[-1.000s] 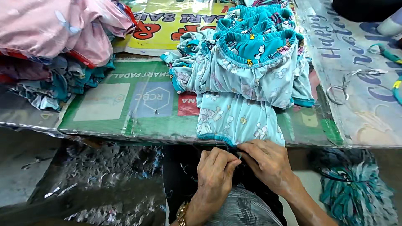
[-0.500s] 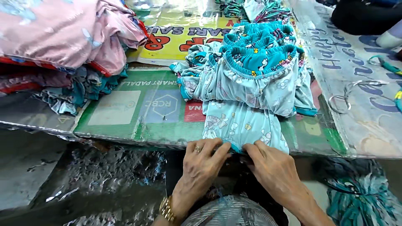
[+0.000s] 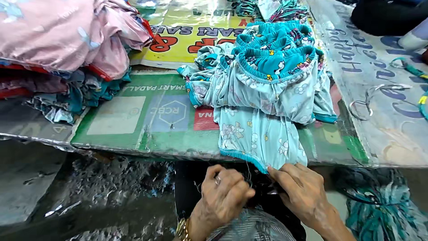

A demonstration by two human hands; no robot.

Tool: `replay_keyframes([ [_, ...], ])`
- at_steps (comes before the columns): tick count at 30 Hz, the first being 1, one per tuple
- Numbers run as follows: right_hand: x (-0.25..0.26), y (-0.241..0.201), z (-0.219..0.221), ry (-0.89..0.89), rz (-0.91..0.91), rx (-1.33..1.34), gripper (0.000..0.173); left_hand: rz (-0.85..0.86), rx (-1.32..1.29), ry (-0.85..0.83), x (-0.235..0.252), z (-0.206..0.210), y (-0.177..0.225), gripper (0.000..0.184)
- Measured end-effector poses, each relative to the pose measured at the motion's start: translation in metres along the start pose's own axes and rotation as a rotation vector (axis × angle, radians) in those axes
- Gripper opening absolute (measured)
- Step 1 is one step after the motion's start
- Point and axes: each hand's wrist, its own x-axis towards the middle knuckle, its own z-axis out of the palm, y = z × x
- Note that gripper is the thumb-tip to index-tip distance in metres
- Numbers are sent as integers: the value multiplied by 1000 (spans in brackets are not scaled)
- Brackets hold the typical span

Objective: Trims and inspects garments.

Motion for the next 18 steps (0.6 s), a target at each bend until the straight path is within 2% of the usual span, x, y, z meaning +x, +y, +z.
replay_keyframes([
  [3, 1, -2, -2, 14, -4, -7, 15, -105, 188, -92, 19, 13, -6, 28],
  [5, -1, -2, -3, 23, -5, -9, 15, -105, 231, -160, 25, 17, -8, 18],
  [8, -6, 1, -4, 11, -12, -11, 15, -83, 223, -164, 20, 11, -8, 12],
  [13, -14, 10, 3, -25, -11, -9, 15, -83, 153, -134, 11, -11, 1, 9],
  [18, -15, 12, 6, -40, 1, 32, 15, -238, -89, -94, 6, -26, 9, 19],
])
